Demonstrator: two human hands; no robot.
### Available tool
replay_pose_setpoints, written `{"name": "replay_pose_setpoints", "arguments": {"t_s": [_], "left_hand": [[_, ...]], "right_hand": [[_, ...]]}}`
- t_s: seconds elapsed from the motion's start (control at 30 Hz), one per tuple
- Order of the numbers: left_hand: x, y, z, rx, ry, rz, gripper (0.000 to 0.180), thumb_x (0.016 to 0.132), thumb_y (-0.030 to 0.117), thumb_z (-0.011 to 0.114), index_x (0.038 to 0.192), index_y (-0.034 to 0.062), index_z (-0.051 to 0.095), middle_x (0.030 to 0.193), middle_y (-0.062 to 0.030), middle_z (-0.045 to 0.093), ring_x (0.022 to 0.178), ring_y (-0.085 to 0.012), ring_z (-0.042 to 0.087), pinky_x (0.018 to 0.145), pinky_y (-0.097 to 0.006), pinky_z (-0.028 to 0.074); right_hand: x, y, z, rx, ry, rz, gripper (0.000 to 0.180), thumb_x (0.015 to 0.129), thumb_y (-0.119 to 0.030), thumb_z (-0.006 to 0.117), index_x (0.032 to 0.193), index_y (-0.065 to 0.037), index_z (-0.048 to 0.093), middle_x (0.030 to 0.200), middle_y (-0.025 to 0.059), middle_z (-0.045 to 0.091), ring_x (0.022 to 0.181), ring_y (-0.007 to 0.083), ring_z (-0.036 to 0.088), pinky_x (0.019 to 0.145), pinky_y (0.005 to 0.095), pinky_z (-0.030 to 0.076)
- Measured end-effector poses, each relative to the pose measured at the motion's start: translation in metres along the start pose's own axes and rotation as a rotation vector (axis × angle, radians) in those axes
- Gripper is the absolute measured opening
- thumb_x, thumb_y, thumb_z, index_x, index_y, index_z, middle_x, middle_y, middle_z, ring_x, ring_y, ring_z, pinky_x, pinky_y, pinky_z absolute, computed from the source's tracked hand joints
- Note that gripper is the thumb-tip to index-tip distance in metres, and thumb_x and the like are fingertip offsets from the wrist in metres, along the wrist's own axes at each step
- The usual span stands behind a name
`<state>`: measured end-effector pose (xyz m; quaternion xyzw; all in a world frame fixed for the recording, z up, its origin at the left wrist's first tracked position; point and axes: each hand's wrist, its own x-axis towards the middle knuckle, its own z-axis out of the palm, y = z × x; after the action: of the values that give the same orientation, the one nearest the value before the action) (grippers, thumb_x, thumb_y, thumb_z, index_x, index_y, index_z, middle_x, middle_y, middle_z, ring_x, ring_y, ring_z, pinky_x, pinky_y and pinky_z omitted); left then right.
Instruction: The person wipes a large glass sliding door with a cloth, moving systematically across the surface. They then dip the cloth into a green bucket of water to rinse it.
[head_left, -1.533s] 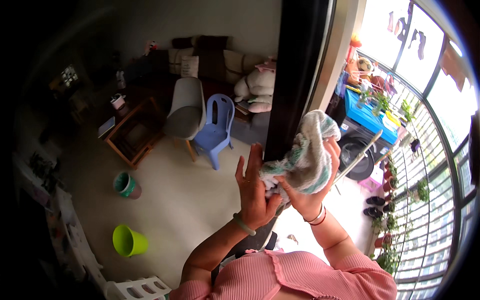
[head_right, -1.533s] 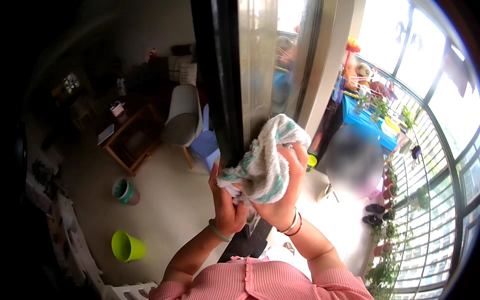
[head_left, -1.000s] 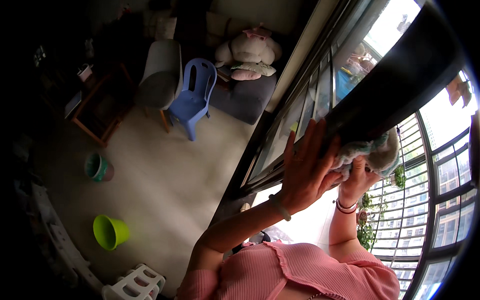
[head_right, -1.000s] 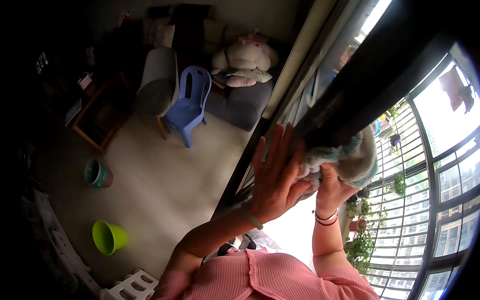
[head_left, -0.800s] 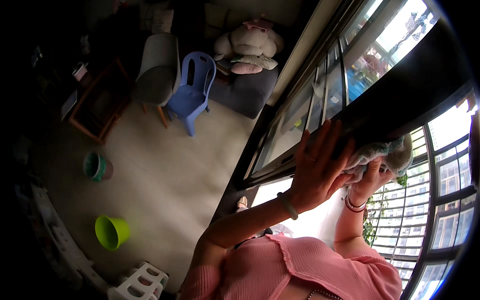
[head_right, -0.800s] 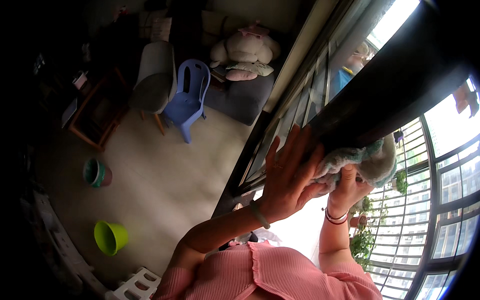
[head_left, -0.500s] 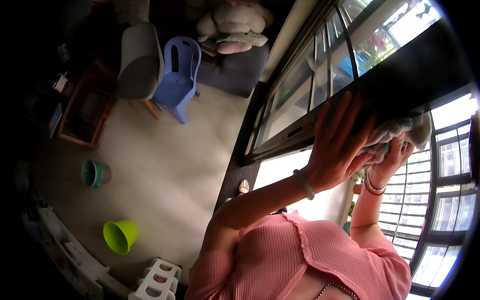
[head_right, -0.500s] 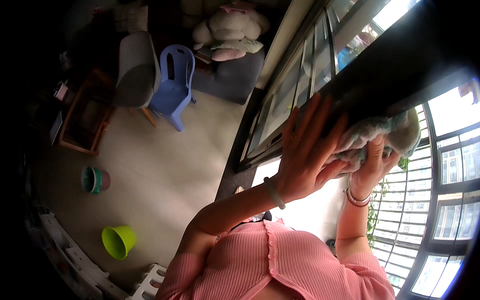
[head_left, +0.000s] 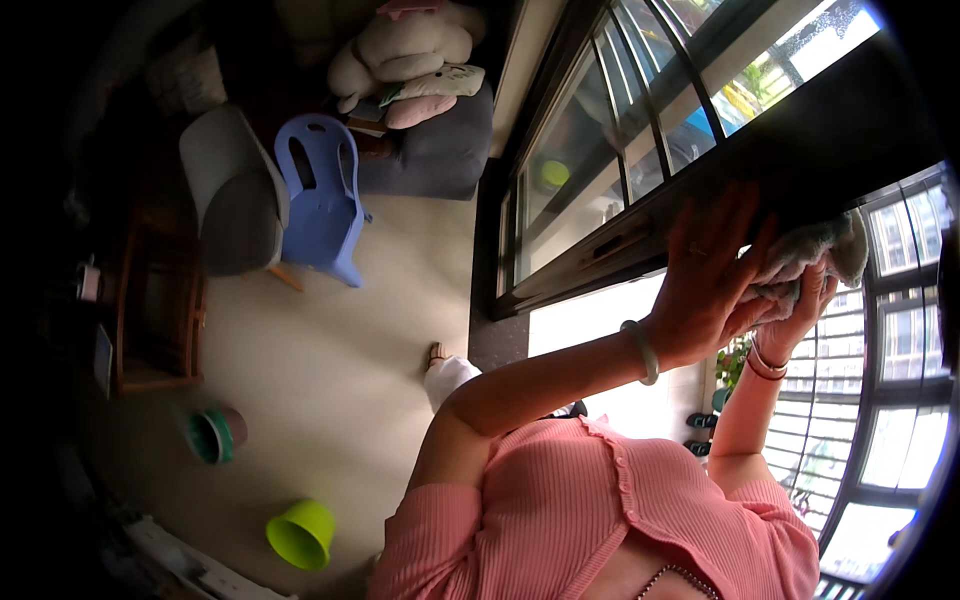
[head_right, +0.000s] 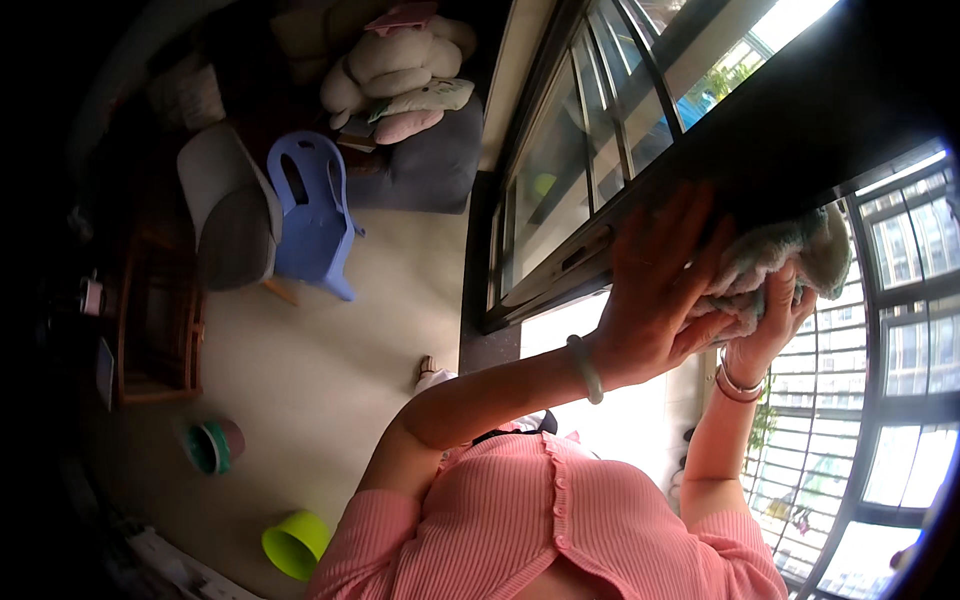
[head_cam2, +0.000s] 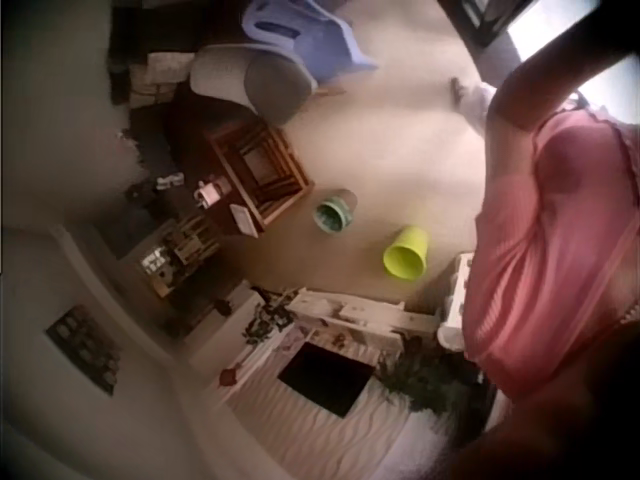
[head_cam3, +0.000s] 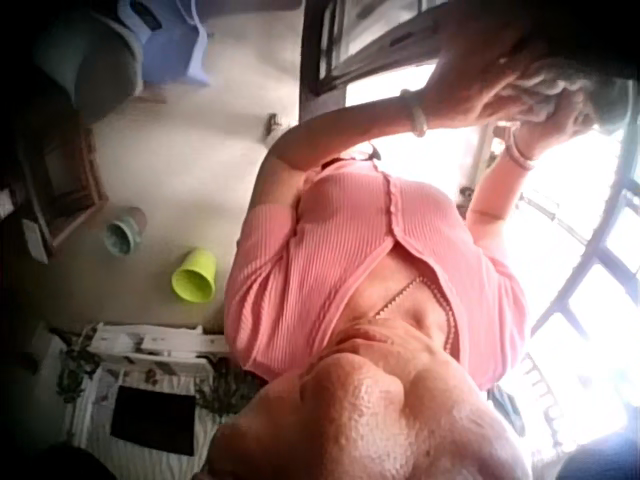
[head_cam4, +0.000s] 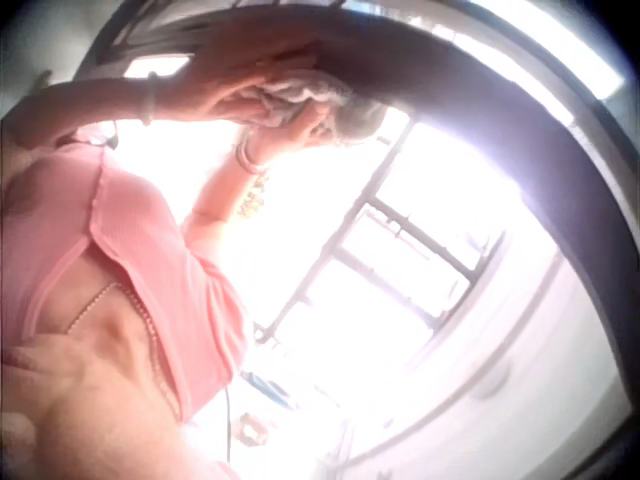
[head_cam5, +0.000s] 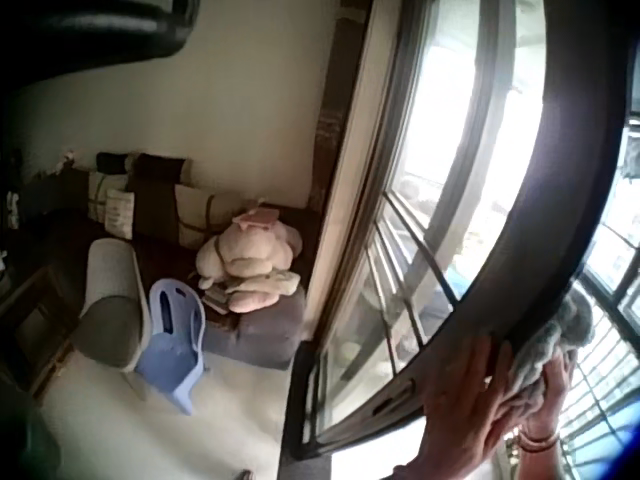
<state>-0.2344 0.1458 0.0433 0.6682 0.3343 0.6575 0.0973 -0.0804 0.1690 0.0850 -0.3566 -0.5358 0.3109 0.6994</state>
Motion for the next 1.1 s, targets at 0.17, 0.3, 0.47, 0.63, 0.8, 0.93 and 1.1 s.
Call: {"name": "replay_pose_setpoints", "arguments": {"t_s": [0.17, 0.3, 0.47, 0.63, 0.8, 0.93, 1.1], "left_hand": [[0.006, -0.006, -0.007, -0.123, -0.083, 0.008, 0.086, 0.081, 0.032, 0.075, 0.149, 0.0030, 0.032, 0.157, -0.0259, 0.019, 0.146, -0.0415, 0.021, 0.111, -0.058, 0.016], [0.005, -0.011, -0.023, -0.045, -0.209, -0.035, 0.078, 0.084, 0.033, 0.071, 0.147, 0.0026, 0.035, 0.158, -0.0238, 0.019, 0.147, -0.0396, 0.019, 0.114, -0.057, 0.014], [-0.076, -0.048, -0.034, 0.117, -0.295, -0.293, 0.061, 0.088, 0.033, 0.065, 0.136, 0.0005, 0.047, 0.157, -0.0213, 0.022, 0.147, -0.0362, 0.020, 0.115, -0.054, 0.016], [-0.167, -0.059, -0.076, -0.004, -0.717, -1.062, 0.040, 0.092, 0.033, 0.061, 0.116, 0.0016, 0.060, 0.108, -0.0206, 0.067, 0.101, -0.0341, 0.066, 0.084, -0.042, 0.052], [-0.277, -0.030, -0.124, -0.098, -0.090, -1.209, 0.038, 0.096, 0.036, 0.061, 0.116, 0.0037, 0.061, 0.097, -0.0137, 0.070, 0.087, -0.0196, 0.067, 0.078, -0.033, 0.051], [-0.280, 0.029, -0.195, 0.032, 0.286, -1.192, 0.037, 0.097, 0.033, 0.061, 0.115, -0.0001, 0.062, 0.095, -0.0088, 0.070, 0.085, -0.0125, 0.063, 0.077, -0.030, 0.050], [-0.347, 0.093, -0.266, 0.200, 0.736, -1.116, 0.032, 0.100, 0.028, 0.057, 0.116, 0.0009, 0.063, 0.088, -0.0025, 0.065, 0.080, -0.0068, 0.056, 0.073, -0.026, 0.048]], "right_hand": [[-0.011, -0.003, -0.004, -0.100, 0.071, 0.027, 0.042, 0.101, -0.024, 0.054, 0.133, 0.003, 0.050, 0.134, 0.0136, 0.047, 0.115, 0.0200, 0.056, 0.097, 0.0331, 0.049], [-0.021, 0.014, 0.001, -0.357, 0.094, -0.067, 0.035, 0.095, -0.015, 0.064, 0.123, 0.005, 0.057, 0.122, 0.0135, 0.060, 0.104, 0.0189, 0.061, 0.088, 0.0312, 0.051], [-0.073, 0.095, 0.028, -0.359, -0.030, 0.098, 0.038, 0.091, -0.009, 0.069, 0.123, 0.004, 0.054, 0.116, 0.0102, 0.064, 0.101, 0.0164, 0.061, 0.090, 0.0300, 0.049], [-0.177, 0.175, 0.009, -0.043, -0.190, 1.013, 0.022, 0.097, -0.011, 0.058, 0.118, -0.002, 0.059, 0.106, 0.0069, 0.066, 0.095, 0.0165, 0.064, 0.085, 0.0306, 0.052], [-0.246, 0.170, 0.065, 0.132, -0.576, 1.251, 0.017, 0.094, -0.010, 0.063, 0.109, -0.003, 0.060, 0.100, 0.0050, 0.066, 0.088, 0.0147, 0.064, 0.075, 0.0273, 0.052], [-0.277, 0.155, 0.141, 0.223, -0.931, 1.157, 0.017, 0.093, -0.007, 0.063, 0.110, -0.005, 0.060, 0.102, 0.0051, 0.067, 0.091, 0.0153, 0.065, 0.077, 0.0270, 0.053], [-0.351, 0.081, 0.237, 0.293, -1.384, 1.102, 0.027, 0.090, -0.007, 0.066, 0.115, -0.002, 0.059, 0.107, 0.0062, 0.066, 0.096, 0.0150, 0.064, 0.080, 0.0273, 0.052]]}}
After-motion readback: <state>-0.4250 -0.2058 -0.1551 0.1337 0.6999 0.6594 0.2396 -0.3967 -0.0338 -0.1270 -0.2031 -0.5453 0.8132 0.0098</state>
